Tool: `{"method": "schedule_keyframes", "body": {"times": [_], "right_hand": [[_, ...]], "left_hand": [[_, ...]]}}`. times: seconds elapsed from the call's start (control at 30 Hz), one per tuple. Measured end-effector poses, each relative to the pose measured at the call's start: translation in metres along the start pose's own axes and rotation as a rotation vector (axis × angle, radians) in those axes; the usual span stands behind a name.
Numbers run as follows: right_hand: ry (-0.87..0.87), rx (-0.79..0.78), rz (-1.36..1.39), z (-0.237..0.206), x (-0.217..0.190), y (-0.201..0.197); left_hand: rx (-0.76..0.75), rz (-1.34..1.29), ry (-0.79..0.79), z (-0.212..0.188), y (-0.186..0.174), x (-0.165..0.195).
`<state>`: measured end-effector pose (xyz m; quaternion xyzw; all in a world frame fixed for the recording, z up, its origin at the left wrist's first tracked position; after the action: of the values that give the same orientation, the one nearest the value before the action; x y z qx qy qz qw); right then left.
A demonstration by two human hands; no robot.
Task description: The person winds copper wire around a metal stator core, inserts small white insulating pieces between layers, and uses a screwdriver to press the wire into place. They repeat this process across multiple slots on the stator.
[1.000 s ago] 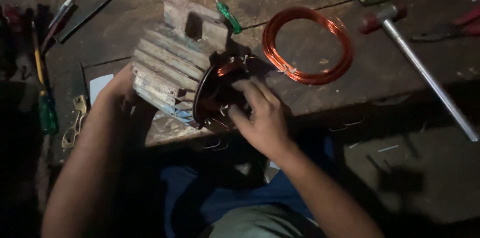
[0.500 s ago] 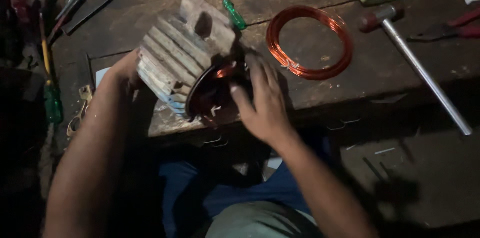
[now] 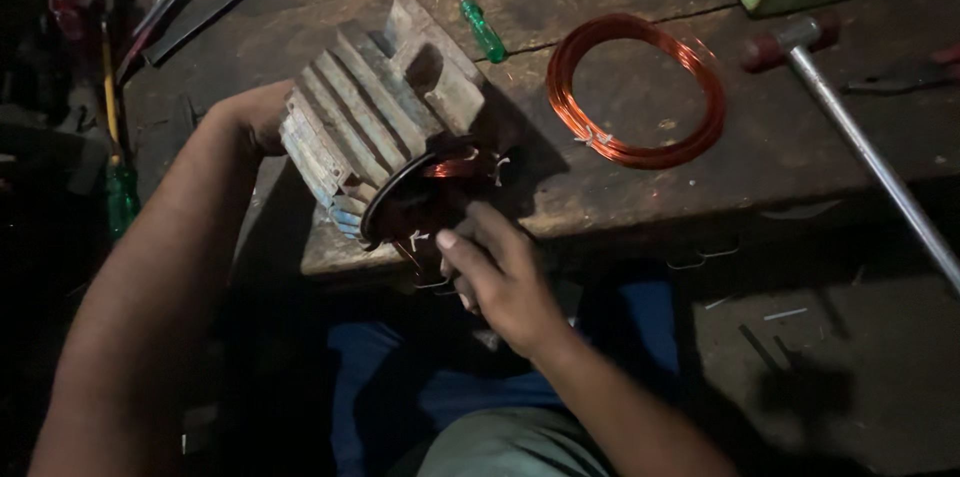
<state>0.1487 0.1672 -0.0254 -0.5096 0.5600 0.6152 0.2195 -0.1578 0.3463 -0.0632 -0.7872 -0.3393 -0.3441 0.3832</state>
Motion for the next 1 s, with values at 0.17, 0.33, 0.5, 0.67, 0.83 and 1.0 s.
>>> {"method": "schedule_keyframes", "body": {"times": [0.17,0.33,0.5,0.67,0.83,1.0], "right_hand": [[0.008,-0.032,0.103,0.003,0.010,0.005],[0.073,0.029,0.217,0.004,0.027,0.008],[0.064,0.004,0.300,0.008,0.021,0.009],[0.179,-0.142,0.246,0.016,0.007,0.017],[0.204,-0.296,0.265,0.018,-0.005,0.015],[0.213,-0.220,0.117,0.002,0.008,0.011]], "left_hand": [[-0.009,0.183,-0.074,0.012,-0.010,-0.020],[-0.033,-0.120,0.031,0.016,-0.007,-0.023],[0.024,0.058,0.077,0.015,-0.006,-0.013],[0.010,-0.015,0.052,0.012,0.001,-0.007],[-0.029,0.059,0.120,0.006,0.005,0.006],[-0.003,0.212,-0.052,-0.005,0.002,0.014]]}}
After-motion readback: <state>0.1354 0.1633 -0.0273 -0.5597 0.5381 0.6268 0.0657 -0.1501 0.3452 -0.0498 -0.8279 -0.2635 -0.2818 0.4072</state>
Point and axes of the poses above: each hand's wrist, its own z-axis towards the middle knuckle, its own y-axis out of the palm, x = y × z, the point moved 7 cm from there along z, towards the middle knuckle, and after that the axes turned 9 degrees about z, right-handed, at the moved point
